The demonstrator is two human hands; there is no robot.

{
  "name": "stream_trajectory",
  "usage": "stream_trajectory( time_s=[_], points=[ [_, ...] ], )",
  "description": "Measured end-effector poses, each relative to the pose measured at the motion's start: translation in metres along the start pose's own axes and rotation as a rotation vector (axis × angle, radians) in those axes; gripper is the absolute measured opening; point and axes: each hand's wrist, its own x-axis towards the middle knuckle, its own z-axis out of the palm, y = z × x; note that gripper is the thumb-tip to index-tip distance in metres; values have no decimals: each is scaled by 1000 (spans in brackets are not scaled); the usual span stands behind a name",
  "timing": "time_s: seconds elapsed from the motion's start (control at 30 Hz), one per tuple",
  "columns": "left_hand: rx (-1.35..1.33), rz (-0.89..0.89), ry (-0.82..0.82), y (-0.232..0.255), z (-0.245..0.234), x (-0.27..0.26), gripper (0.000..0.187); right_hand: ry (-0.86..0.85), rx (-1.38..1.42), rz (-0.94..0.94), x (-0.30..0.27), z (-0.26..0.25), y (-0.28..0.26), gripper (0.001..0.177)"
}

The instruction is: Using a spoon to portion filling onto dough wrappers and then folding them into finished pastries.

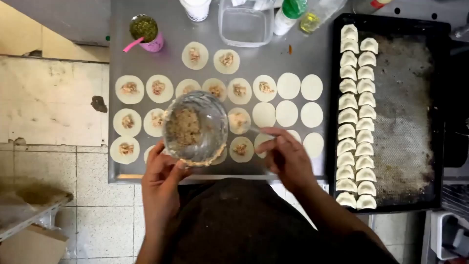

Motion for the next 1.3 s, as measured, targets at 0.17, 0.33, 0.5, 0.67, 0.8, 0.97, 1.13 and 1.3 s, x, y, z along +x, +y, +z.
stream_trajectory(
  time_s=[0.17,0.33,0.5,0.67,0.8,0.97,1.13,1.3],
  points=[
    [-149,-19,6,2,-8,1,15,306,-645,-89,4,-34,3,33],
    [-179,-14,-22,4,-12,4,9,222,-1463,-341,16,-77,48,34],
    [-153,-16,-25,13,-18,-7,12,220,-1751,-802,11,-70,46,36],
    [-176,-26,17,0,-27,-8,16,172,-1735,-754,3,-73,53,31],
    [-129,-85,81,-3,-29,-6,20,128,-1780,-704,3,-81,61,41],
    [-134,-43,27,4,-28,-6,13,219,-1778,-675,5,-86,64,31],
    [-125,-37,6,-2,-33,-6,12,230,-1738,-707,2,-75,56,33],
    [-144,44,-11,-22,-33,-6,12,369,-1154,-273,-7,-30,16,27]
  ],
)
